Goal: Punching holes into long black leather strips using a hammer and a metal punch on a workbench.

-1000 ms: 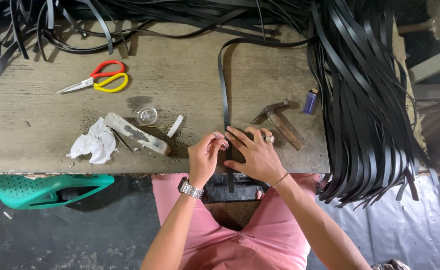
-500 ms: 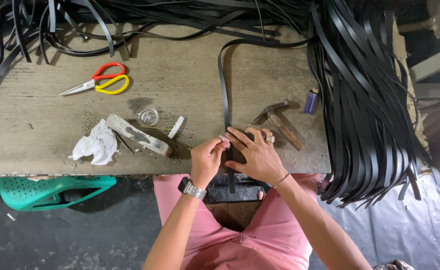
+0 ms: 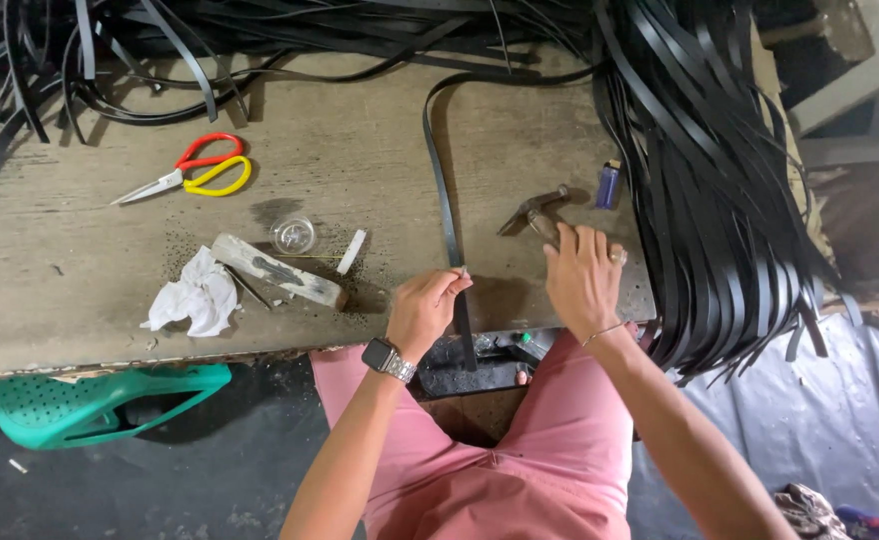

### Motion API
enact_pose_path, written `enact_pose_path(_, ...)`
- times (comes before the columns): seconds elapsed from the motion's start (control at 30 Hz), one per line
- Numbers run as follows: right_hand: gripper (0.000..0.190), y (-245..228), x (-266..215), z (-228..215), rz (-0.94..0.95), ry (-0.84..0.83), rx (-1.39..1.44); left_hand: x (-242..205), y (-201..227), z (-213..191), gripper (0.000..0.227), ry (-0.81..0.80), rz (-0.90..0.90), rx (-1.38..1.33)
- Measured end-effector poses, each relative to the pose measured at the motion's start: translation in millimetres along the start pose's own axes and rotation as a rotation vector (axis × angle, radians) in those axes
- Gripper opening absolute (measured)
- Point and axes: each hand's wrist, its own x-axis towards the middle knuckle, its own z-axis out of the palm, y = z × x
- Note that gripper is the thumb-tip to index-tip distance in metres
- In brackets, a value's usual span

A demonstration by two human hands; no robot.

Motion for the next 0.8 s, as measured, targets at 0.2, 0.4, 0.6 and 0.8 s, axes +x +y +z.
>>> enact_pose_path(0.2,0.055,-7.6,27.5,-58.7,0.422,-0.536,0.611,3.2,4.0,-5.7,0.01,-0.014,-0.01,-0.087)
enact_pose_path(0.4,0.02,-44.5,14.7,-133.8,0.114,-0.318,0.856,-6.1,-9.4,2.0,0.013,-0.034,0.025,0.045)
enact_pose_path(0.6,0.024,-56.6,34.3,-166.1,0.056,-0.449,0.73,-12.7,-16.3,1.9,0.015,-0.099,0.049,0.096)
enact_pose_path(0.8,0.023,-66.5,25.9,-174.8,0.039,-0.144,0.736,-8.3,-12.3,6.3,0.012,-0.101,0.024,0.059)
